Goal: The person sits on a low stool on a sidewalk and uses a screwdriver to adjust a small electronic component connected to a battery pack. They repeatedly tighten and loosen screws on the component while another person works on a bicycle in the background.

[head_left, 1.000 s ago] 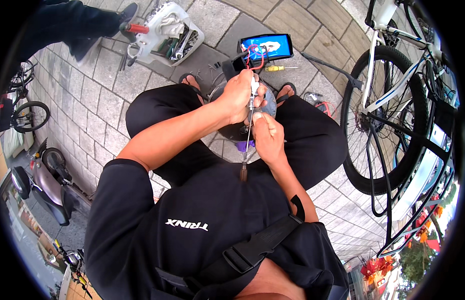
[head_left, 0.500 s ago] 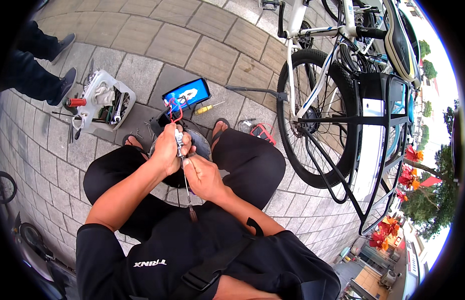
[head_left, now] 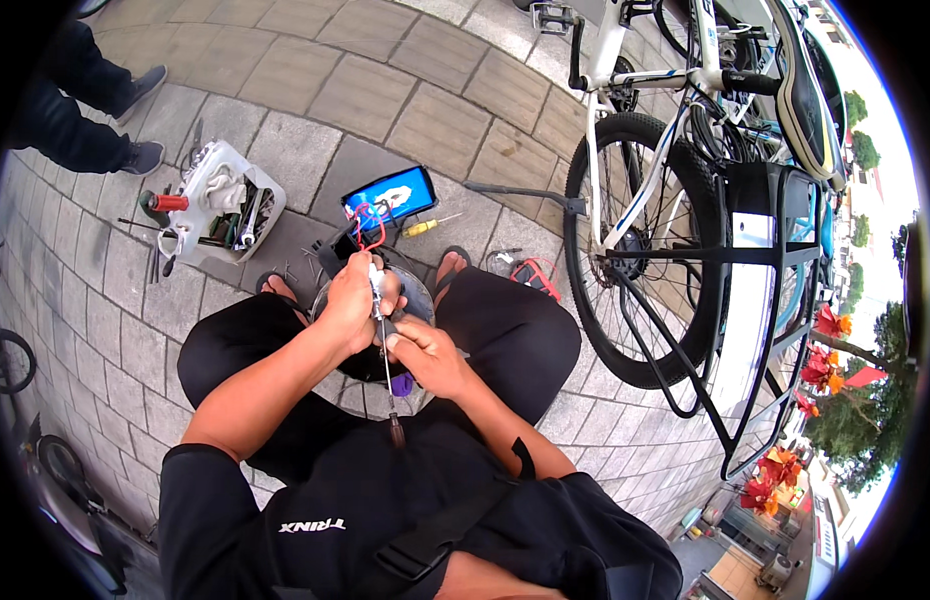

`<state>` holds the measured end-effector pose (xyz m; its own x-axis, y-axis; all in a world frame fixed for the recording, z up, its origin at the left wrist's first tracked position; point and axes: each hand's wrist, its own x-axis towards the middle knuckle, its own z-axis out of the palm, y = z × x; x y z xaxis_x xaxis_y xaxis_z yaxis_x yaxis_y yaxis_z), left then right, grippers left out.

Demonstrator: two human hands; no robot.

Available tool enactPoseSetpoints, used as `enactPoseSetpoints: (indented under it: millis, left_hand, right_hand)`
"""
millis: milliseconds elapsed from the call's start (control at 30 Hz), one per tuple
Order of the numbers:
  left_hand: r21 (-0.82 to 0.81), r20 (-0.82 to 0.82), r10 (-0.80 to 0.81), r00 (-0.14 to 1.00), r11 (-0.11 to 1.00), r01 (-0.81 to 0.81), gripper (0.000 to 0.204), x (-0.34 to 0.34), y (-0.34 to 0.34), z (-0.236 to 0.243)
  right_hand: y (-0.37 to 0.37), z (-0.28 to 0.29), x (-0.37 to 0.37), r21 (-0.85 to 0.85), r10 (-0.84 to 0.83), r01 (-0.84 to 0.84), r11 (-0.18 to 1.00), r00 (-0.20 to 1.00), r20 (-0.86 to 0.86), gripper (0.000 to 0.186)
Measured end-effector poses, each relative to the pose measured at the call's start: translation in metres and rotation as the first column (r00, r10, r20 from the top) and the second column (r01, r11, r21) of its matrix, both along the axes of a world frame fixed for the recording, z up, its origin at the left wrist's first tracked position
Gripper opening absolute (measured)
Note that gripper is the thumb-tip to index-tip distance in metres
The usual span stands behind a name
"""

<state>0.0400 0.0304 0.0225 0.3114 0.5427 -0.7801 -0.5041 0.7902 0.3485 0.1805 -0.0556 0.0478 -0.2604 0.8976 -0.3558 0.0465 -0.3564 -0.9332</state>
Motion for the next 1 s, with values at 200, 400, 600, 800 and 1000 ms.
enactPoseSetpoints:
  millis: [200, 400, 600, 800, 1000]
  left_hand:
    - [0.09, -0.041, -0.021, 0.999, 0.996, 0.024, 0.028, -0.002, -0.009, -0.011]
    - [0.032, -0.017, -0.003, 1.0, 0.999, 0.004, 0.027, 0.0, -0.006, -0.002]
    - [0.029, -0.069, -0.032, 0.997, 0.999, 0.034, 0.027, -0.002, -0.01, -0.005]
    - [0.003, -0.069, -0.06, 0.996, 0.998, 0.06, 0.026, -0.004, -0.009, -0.004]
    - [0.11, -0.1, -0.038, 0.994, 0.993, 0.049, 0.025, -0.001, -0.016, -0.012]
  right_hand:
    - [-0.016, 0.001, -0.007, -0.045, -0.045, 0.054, 0.997, 0.982, 0.182, 0.022]
    - [-0.031, -0.001, -0.021, -0.234, -0.248, 0.242, 0.942, 0.969, 0.004, 0.025]
    - [-0.031, 0.005, -0.022, -0.161, -0.171, 0.182, 0.97, 0.982, 0.08, 0.027]
    - [-0.039, -0.007, -0.021, 0.206, -0.145, 0.091, 0.974, 0.953, 0.266, 0.03]
    - [-0.042, -0.004, -0.021, -0.338, -0.262, 0.228, 0.913, 0.963, -0.056, 0.024]
